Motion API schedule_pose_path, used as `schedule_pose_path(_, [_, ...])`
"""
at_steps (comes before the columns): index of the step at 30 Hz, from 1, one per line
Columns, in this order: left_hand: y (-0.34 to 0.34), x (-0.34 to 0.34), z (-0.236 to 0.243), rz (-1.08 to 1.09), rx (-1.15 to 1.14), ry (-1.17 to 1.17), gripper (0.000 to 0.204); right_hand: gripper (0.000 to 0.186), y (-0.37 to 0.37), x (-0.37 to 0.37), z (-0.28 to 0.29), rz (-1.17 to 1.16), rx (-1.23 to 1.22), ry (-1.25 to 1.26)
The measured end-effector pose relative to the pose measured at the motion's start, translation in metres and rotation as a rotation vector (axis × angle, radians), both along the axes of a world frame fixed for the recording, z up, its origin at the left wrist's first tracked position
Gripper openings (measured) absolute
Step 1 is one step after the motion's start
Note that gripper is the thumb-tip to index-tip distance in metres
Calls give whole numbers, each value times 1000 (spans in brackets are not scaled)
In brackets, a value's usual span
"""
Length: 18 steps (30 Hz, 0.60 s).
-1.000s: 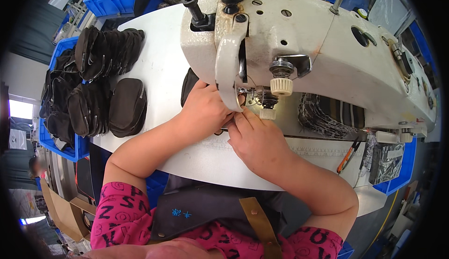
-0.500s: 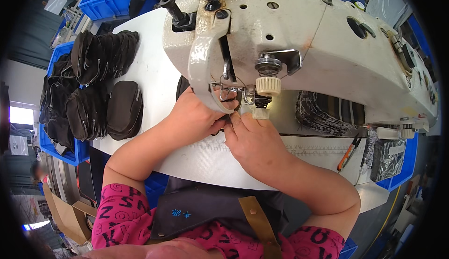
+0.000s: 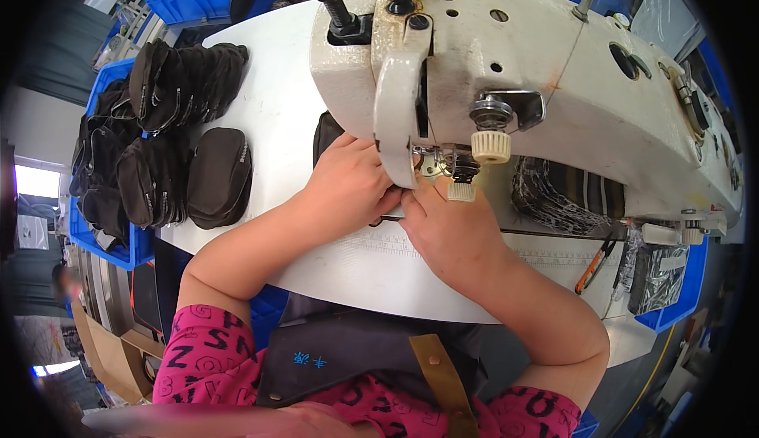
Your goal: Sewing the seams and edges of small leather pouches using an industrial sewing machine.
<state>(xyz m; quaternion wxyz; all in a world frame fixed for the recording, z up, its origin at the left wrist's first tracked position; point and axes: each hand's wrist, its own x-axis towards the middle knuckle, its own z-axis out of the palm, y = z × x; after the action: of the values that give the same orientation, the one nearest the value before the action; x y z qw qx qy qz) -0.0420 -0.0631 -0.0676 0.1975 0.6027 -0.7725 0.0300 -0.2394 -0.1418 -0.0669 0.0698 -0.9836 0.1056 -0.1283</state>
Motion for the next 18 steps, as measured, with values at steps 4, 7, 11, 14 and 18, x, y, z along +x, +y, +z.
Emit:
schedule_pose_path(4, [0,3,6,8,52,144,29,43,-1,-1,2,-2,11,24])
schedule_pose_path(7, [-2,15,6,-2,131,384,26,46,-2,-2,3,-7,19,38])
schedule_pose_path(11, [-5,20,9,134,290,686,25,50,-1,0,1,-1,15,2])
schedule_pose_path(14, [-5,24,-1,105,134,420,24,50,2,3,-3,5,43,-34])
schedule_pose_path(18, [0,14,6,150,119,309,18,50,1,2,-8,59,26,-69])
